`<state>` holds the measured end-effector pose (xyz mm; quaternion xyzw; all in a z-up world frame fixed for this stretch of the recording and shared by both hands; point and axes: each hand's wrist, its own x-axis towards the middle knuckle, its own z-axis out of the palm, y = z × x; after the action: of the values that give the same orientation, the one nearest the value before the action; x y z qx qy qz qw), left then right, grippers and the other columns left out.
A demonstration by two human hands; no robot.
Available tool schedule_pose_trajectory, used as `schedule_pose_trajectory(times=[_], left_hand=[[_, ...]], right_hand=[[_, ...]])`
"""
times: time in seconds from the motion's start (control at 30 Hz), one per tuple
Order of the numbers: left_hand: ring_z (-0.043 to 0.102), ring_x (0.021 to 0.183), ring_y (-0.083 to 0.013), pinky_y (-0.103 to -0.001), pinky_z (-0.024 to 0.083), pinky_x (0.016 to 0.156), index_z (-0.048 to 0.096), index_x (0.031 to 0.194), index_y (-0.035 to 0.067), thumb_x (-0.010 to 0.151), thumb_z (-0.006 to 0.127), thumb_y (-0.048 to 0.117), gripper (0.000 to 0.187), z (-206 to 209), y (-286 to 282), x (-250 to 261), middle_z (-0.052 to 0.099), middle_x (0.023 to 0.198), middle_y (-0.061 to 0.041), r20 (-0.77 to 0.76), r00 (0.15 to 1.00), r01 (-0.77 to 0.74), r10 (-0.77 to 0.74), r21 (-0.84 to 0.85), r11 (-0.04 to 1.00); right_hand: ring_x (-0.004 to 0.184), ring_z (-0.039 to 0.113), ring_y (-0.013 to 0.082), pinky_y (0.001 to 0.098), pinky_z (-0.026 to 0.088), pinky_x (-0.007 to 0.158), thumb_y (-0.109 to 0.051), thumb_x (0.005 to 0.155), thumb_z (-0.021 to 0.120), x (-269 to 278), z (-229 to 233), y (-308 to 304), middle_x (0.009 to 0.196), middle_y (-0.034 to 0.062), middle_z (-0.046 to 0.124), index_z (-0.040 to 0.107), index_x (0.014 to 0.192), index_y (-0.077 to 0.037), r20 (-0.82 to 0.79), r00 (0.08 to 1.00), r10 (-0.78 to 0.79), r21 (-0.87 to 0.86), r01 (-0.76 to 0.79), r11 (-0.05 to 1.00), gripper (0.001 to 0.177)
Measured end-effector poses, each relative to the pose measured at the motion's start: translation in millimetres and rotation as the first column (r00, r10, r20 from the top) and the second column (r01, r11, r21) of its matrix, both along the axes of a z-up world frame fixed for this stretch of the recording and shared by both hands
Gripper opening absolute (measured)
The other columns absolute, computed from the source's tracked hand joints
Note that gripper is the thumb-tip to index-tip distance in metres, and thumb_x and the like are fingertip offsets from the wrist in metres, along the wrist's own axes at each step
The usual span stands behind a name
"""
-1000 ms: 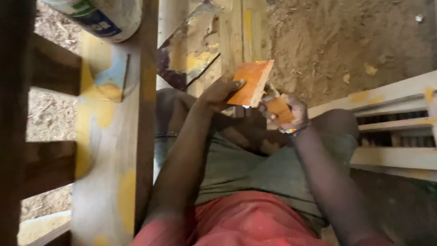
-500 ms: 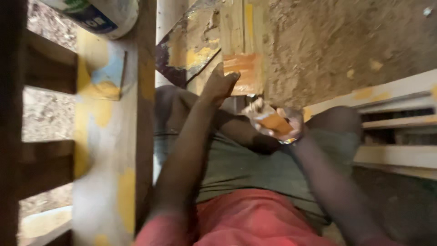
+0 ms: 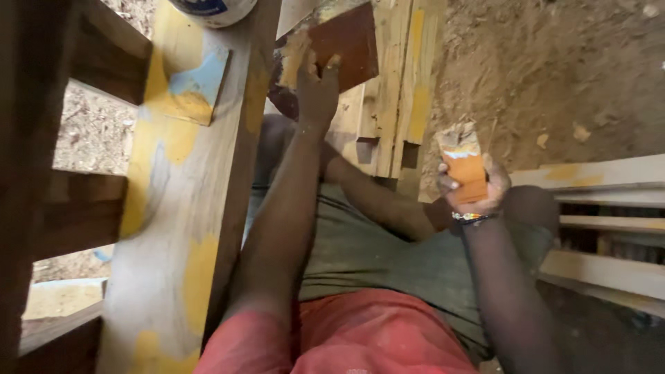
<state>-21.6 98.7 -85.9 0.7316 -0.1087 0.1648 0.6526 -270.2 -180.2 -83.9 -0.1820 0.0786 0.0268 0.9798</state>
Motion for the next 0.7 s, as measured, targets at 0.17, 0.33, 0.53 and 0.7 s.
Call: schedule_pose_trajectory(times=[0.17,0.33,0.53,0.7], left_hand=[[0.061,0.111,-0.0390,-0.047,0.049,0.094,0.052,0.127,-0.014,0.093,0.066,0.009,0.043,3.4,-21.8,30.7,0.057,0.121,-0.032,0.191,0.980,-0.037,0.050,-0.071,0.997],[0.074,0.093,-0.0204,-0.034,0.059,0.084,0.071,0.119,-0.001,0.086,0.070,0.007,0.034,1.7,-25.5,38.8,0.080,0.103,-0.016,-0.140,0.961,0.235,-0.237,-0.034,0.971],[0.076,0.092,-0.0152,-0.031,0.059,0.081,0.072,0.118,0.001,0.088,0.074,0.007,0.031,-14.0,-27.9,35.3,0.081,0.102,-0.012,-0.167,0.917,0.373,-0.363,0.034,0.927],[0.074,0.093,-0.0154,-0.032,0.058,0.079,0.075,0.117,0.002,0.093,0.077,0.009,0.025,-33.1,-25.4,40.7,0.078,0.101,-0.014,-0.193,0.940,0.320,-0.280,0.220,0.922]], right_hand=[[0.095,0.061,0.0348,0.0387,0.051,0.078,-0.038,0.101,0.071,-0.9,-18.4,-3.0,0.121,0.0302,0.064,0.057,0.135,0.003,-0.092,0.995,-0.030,-0.086,0.022,0.996,0.055],[0.102,0.064,0.0368,0.0377,0.051,0.076,-0.037,0.097,0.070,-1.0,-18.8,-4.3,0.121,0.0290,0.065,0.060,0.126,0.004,-0.131,0.991,-0.014,-0.055,0.006,0.998,0.051],[0.102,0.065,0.0350,0.0376,0.050,0.073,-0.036,0.096,0.070,7.4,-10.2,-0.7,0.123,0.0215,0.068,0.063,0.127,0.000,-0.108,0.993,-0.039,-0.066,0.032,0.997,0.048],[0.103,0.066,0.0329,0.0371,0.051,0.074,-0.036,0.095,0.069,10.4,-3.9,5.6,0.125,0.0164,0.069,0.062,0.133,-0.001,-0.094,0.995,-0.031,-0.083,0.023,0.996,0.052]])
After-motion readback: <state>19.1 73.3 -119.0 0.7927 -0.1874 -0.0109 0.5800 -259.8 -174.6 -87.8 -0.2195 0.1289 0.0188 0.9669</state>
